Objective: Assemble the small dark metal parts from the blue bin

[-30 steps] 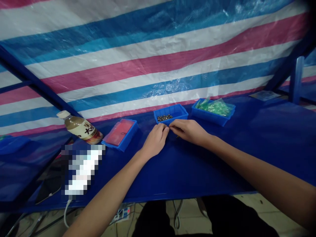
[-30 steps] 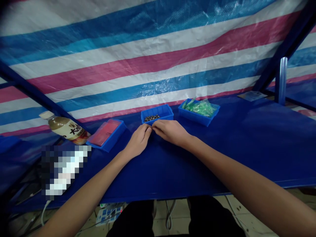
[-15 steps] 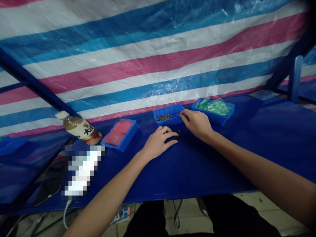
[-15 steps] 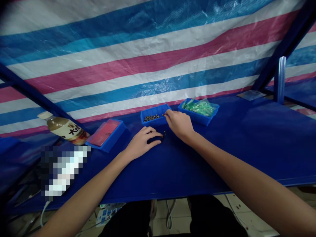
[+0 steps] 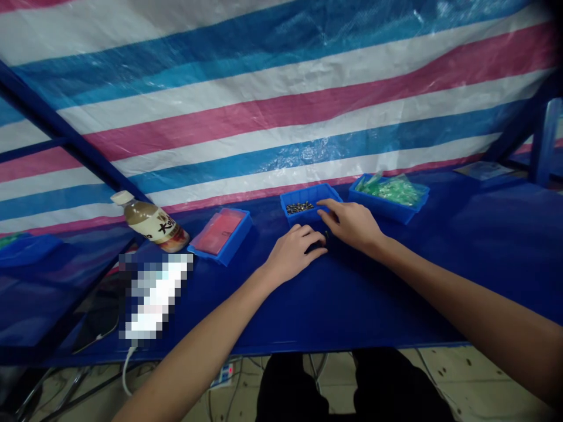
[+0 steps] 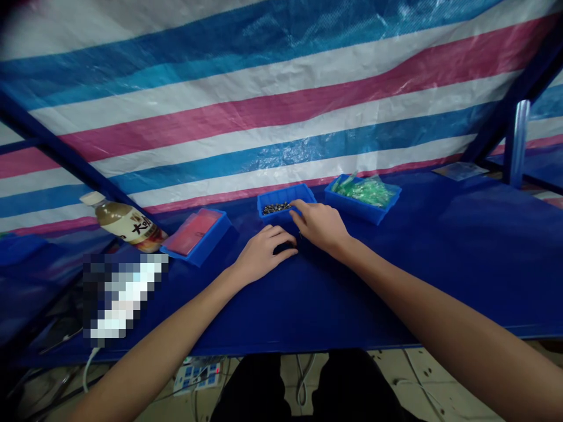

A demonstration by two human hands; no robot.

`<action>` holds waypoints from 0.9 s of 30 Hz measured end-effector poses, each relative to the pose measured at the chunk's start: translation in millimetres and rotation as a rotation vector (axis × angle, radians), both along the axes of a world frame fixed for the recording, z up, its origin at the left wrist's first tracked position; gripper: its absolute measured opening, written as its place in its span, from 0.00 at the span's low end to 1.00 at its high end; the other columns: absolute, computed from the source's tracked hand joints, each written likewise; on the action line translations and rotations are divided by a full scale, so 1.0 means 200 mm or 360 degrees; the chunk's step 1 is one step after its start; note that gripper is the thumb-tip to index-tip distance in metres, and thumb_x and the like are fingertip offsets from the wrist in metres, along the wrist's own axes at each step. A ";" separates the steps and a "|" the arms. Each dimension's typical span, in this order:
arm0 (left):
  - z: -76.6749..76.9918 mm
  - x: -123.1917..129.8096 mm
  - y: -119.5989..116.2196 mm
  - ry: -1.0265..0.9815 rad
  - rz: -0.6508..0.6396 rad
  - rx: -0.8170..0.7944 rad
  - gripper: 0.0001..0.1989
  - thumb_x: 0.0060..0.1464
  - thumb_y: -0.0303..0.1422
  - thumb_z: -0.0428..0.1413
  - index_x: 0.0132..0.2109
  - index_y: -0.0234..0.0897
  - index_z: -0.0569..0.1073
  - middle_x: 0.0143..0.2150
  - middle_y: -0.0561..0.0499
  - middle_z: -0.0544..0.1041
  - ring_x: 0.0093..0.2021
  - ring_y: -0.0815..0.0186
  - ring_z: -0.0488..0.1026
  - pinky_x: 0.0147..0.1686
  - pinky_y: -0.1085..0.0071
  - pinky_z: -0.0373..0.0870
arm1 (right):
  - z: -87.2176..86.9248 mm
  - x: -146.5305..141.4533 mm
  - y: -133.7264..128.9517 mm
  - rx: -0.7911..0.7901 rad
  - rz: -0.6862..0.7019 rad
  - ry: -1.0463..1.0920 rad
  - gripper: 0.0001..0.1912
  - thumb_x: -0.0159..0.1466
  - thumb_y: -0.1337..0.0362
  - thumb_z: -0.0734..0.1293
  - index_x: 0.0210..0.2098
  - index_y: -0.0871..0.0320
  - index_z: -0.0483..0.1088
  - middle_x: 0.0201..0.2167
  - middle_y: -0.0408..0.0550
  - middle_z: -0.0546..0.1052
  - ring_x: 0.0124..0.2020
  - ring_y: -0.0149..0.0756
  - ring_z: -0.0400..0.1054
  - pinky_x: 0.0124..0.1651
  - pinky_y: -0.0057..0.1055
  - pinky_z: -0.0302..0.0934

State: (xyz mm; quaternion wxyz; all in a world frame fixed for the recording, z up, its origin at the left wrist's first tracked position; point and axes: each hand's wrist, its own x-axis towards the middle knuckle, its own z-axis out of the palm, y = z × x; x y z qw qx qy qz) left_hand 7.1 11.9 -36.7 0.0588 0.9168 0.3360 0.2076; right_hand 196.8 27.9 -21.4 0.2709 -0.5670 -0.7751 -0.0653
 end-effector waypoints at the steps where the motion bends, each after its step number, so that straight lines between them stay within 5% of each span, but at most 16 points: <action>1: 0.00 0.00 0.00 0.0004 -0.0016 0.0000 0.09 0.62 0.39 0.52 0.44 0.41 0.73 0.43 0.52 0.74 0.44 0.63 0.68 0.48 0.64 0.66 | 0.00 0.00 0.00 -0.0004 0.0037 -0.0015 0.17 0.68 0.57 0.58 0.53 0.53 0.70 0.33 0.48 0.80 0.30 0.38 0.73 0.30 0.30 0.56; 12: -0.01 -0.02 0.03 -0.0164 0.0103 0.0069 0.02 0.58 0.29 0.56 0.38 0.37 0.69 0.37 0.51 0.74 0.41 0.63 0.69 0.42 0.66 0.68 | 0.00 -0.01 -0.03 -0.0079 0.0569 -0.0015 0.14 0.69 0.62 0.57 0.47 0.54 0.72 0.38 0.46 0.80 0.35 0.35 0.73 0.34 0.28 0.58; 27: 0.03 -0.06 0.05 -0.0569 0.0340 0.0164 0.04 0.57 0.27 0.54 0.40 0.39 0.69 0.37 0.51 0.74 0.39 0.65 0.69 0.37 0.69 0.69 | 0.00 -0.02 -0.02 -0.0244 0.0698 -0.0094 0.12 0.70 0.62 0.56 0.42 0.56 0.70 0.40 0.47 0.78 0.38 0.35 0.71 0.34 0.29 0.56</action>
